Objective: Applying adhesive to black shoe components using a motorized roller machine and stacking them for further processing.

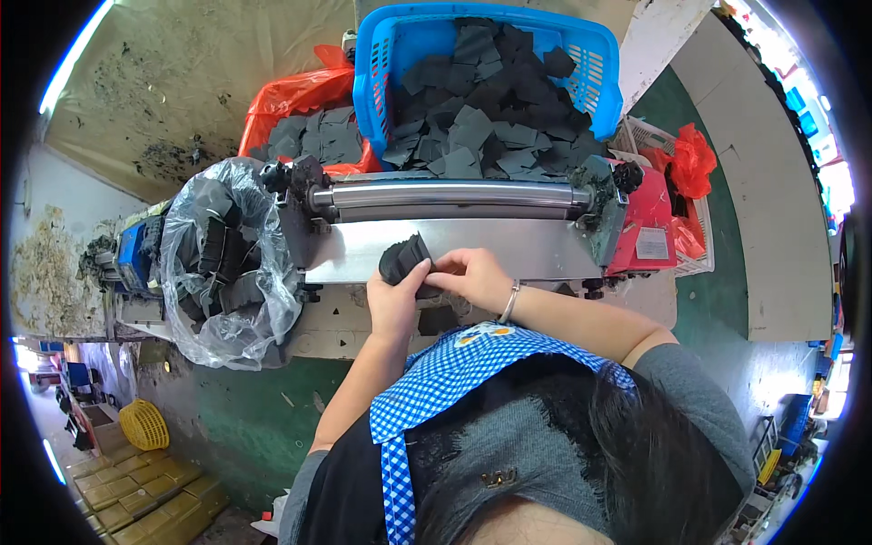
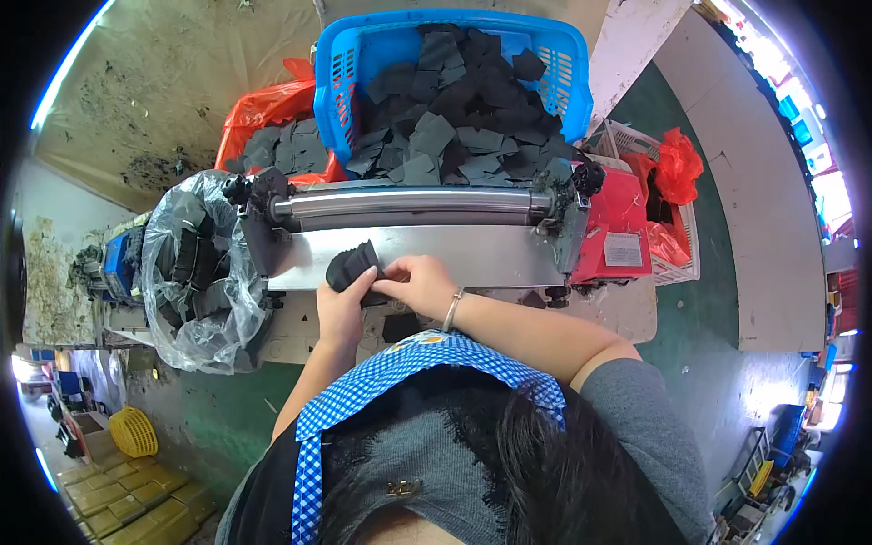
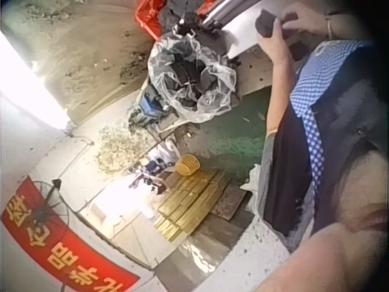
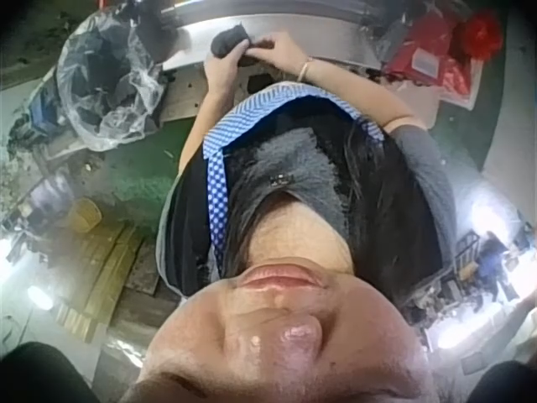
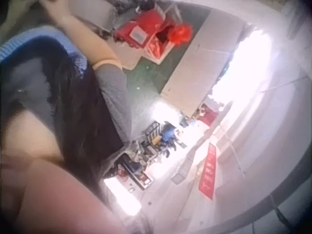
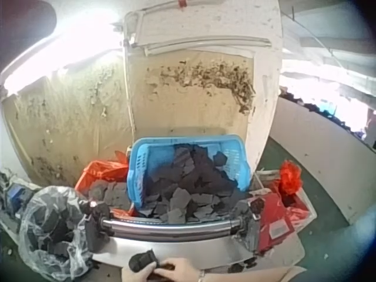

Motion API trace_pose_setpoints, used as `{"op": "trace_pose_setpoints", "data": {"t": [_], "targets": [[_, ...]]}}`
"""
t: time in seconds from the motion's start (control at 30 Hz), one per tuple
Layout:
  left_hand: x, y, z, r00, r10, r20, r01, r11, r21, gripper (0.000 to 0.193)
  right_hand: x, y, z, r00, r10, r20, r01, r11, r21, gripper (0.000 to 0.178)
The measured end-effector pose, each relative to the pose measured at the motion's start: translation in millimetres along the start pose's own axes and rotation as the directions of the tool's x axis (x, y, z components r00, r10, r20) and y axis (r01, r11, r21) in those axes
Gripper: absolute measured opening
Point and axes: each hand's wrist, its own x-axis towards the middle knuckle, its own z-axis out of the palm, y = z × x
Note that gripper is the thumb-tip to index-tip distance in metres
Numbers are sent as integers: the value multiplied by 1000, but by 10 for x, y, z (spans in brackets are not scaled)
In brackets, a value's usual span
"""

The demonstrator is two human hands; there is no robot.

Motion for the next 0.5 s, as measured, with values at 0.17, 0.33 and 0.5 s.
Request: {"op": "trace_pose_setpoints", "data": {"t": [0.17,0.33,0.5], "targets": [[78,25,-63,998,52,-18,-53,995,-83,26,220,55,-381,802,592,-72,-350,565,747,26],[61,-57,6,999,42,-28,-42,999,9,26,24,0,-22,993,-93,-67,90,995,-45,29],[85,-28,-3,993,81,-90,-87,994,-62,25,128,-36,-173,891,443,-103,-332,787,520,29]]}}
